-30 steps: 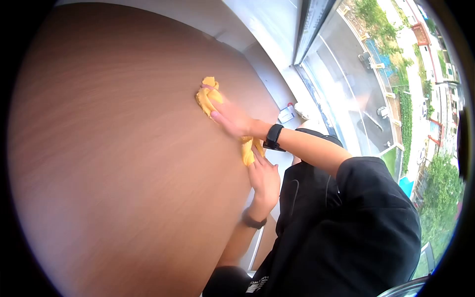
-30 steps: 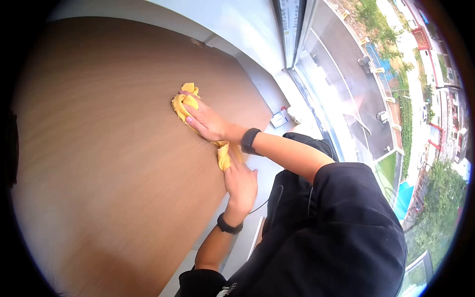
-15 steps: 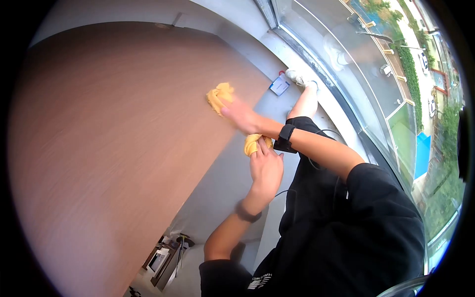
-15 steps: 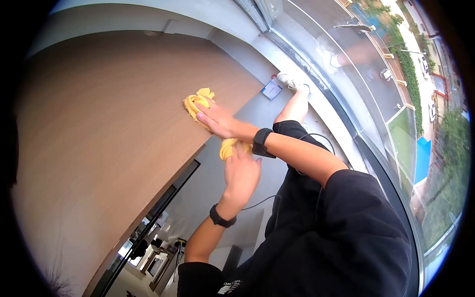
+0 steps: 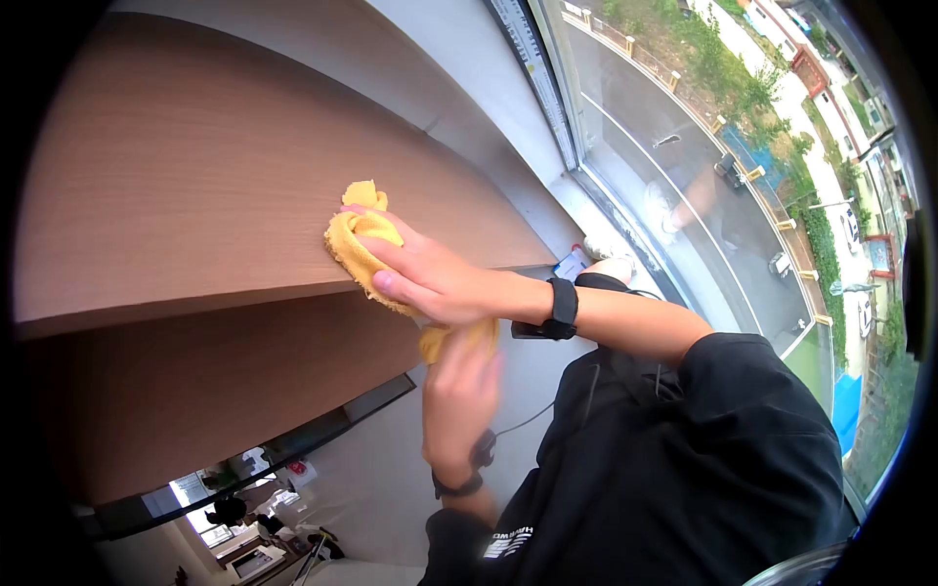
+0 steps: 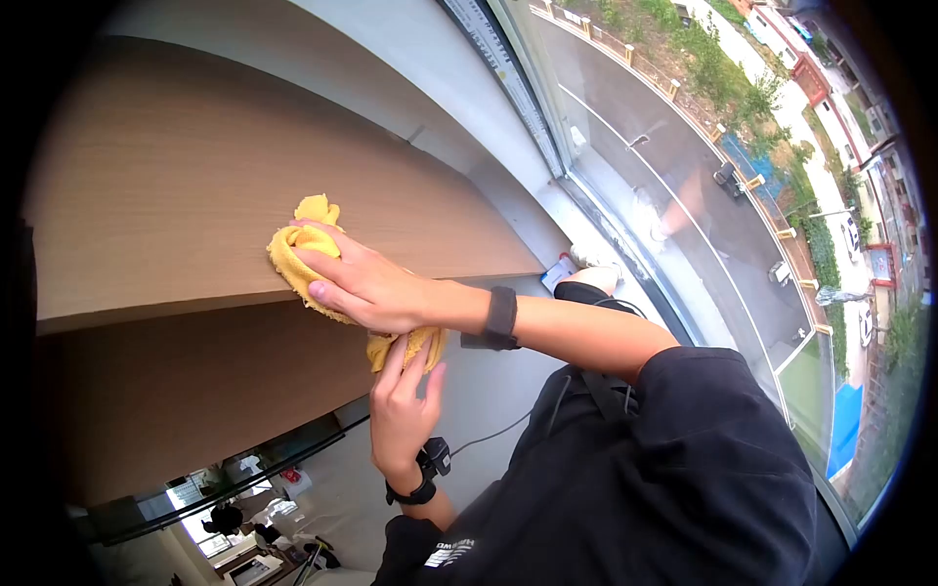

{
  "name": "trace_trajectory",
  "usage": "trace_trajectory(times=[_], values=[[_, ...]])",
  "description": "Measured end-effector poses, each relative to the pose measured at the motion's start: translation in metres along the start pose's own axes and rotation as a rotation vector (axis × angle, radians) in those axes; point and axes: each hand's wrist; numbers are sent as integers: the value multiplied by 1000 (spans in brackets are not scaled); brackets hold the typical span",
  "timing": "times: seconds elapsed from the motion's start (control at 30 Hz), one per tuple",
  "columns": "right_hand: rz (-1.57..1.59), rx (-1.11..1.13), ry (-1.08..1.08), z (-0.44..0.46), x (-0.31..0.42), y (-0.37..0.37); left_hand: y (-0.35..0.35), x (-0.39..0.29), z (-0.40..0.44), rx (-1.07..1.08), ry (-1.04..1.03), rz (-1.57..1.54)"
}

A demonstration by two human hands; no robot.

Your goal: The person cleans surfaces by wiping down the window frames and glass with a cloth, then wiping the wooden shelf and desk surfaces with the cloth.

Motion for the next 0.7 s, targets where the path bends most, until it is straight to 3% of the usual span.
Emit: trace_trajectory(times=[0.07,0.17,0.23,0.3,0.5,0.57,0.67,0.7], values=[[-52,-16,28,4,23,7,6,5,-20,-145,-38,-62],[-88,115,-121,-4,46,27,4,19,-47,-317,-54,-64],[33,36,-349,-16,46,23,5,24,-60,-369,-38,-122],[51,-116,-341,-25,46,16,11,26,-68,-457,-54,-157],[-64,-278,28,26,85,23,55,27,-45,-947,-277,-180],[-52,-350,95,57,106,20,61,37,-16,-1177,-289,-513],[-246,-354,227,98,131,7,91,40,43,-1109,-333,-984],[-378,-328,283,109,139,2,95,35,59,-979,-351,-1079]])
Point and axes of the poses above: each hand's wrist, its own z-axis towards the middle knuckle, its own y-axis out of the back of the hand, x = y × z, and after that the axes turned 14 degrees about -z, right-handed
